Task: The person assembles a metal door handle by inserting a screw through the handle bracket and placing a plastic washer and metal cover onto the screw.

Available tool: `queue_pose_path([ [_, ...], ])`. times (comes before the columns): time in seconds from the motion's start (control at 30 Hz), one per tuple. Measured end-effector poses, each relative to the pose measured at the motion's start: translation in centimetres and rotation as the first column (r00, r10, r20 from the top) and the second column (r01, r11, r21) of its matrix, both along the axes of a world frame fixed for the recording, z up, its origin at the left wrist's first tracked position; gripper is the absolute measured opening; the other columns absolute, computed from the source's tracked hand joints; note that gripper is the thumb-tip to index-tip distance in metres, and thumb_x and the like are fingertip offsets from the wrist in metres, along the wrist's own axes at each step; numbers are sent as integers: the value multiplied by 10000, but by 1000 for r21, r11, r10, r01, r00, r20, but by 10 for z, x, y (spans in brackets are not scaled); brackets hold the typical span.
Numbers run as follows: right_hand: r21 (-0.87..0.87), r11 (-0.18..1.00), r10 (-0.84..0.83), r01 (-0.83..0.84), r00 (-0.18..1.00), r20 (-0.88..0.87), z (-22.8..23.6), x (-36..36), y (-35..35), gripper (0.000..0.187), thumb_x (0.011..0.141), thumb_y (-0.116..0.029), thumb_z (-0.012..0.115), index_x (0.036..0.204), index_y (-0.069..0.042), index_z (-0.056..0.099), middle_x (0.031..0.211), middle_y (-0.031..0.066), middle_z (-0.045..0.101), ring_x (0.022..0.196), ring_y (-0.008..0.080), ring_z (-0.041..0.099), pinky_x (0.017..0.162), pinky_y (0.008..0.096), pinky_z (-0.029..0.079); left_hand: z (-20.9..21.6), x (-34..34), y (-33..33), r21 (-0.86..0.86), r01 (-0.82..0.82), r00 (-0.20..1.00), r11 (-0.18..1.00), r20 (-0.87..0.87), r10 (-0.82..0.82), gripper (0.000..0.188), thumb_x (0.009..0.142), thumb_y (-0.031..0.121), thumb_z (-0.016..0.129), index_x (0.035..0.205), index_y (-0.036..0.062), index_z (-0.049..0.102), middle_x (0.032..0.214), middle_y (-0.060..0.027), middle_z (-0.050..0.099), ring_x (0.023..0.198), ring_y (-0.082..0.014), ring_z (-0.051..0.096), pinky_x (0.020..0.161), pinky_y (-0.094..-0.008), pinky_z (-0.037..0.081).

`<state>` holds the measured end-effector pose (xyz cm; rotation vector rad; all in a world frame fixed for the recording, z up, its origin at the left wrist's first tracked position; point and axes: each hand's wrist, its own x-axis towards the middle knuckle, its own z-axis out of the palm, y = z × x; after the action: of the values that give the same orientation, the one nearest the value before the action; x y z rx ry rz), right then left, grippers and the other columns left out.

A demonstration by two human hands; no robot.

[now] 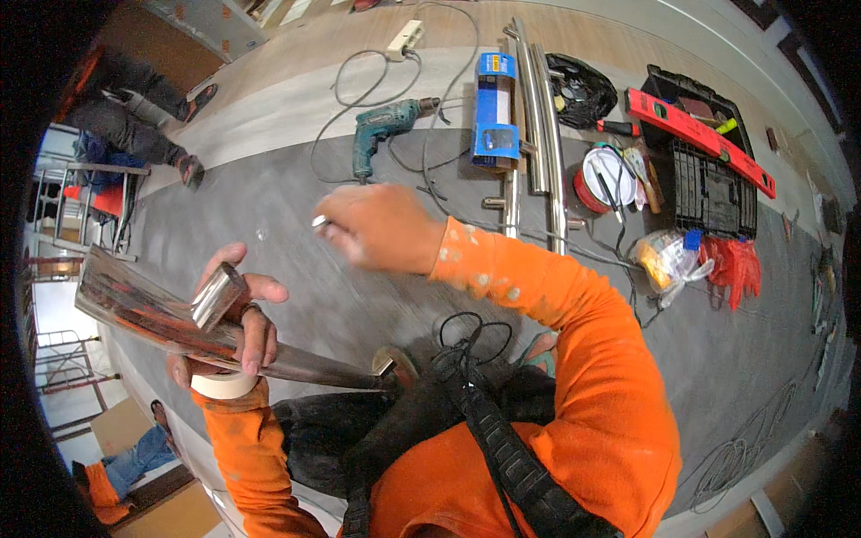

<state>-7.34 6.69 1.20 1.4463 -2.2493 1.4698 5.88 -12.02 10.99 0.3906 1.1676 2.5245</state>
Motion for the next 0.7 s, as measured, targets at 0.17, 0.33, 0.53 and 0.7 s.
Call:
queue_pose_path([
  [0.17, 467, 878, -205, 102, 963, 176, -134, -31, 13, 245, 737, -199, 548, 949, -79, 574, 860, 165, 623, 816, 351, 603, 693, 464, 479, -4, -4, -12, -35, 67, 997, 997, -27, -68, 1181, 543, 244, 810, 1382, 49, 2, 1180, -325, 425, 617, -284, 620, 574, -377, 498],
  [0.33, 724, 686, -372, 66, 887, 272, -197, -36, 40, 239, 731, -174, 547, 940, -64, 587, 890, 193, 627, 856, 361, 608, 745, 465, 483, -3, -5, -3, -62, -5, 1000, 998, 3, 5, 1141, 536, 260, 822, 1373, 71, 69, 923, -243, 566, 536, -263, 608, 523, -365, 497],
  [0.53, 729, 677, -379, 103, 898, 225, -242, -29, 48, 218, 766, -197, 517, 934, -66, 567, 826, 179, 626, 812, 365, 599, 704, 474, 466, -6, -5, -9, 37, 88, 996, 995, -9, -87, 1100, 507, 190, 836, 1298, 25, 89, 968, -307, 521, 662, -325, 632, 627, -412, 491],
  [0.7, 744, 666, -350, 61, 906, 239, -243, -30, 49, 267, 752, -203, 537, 982, -65, 545, 876, 194, 621, 836, 373, 598, 731, 470, 469, -3, -7, -5, 17, 74, 997, 997, 3, -74, 1091, 508, 188, 838, 1293, 38, 96, 910, -280, 546, 630, -324, 627, 617, -398, 489],
])
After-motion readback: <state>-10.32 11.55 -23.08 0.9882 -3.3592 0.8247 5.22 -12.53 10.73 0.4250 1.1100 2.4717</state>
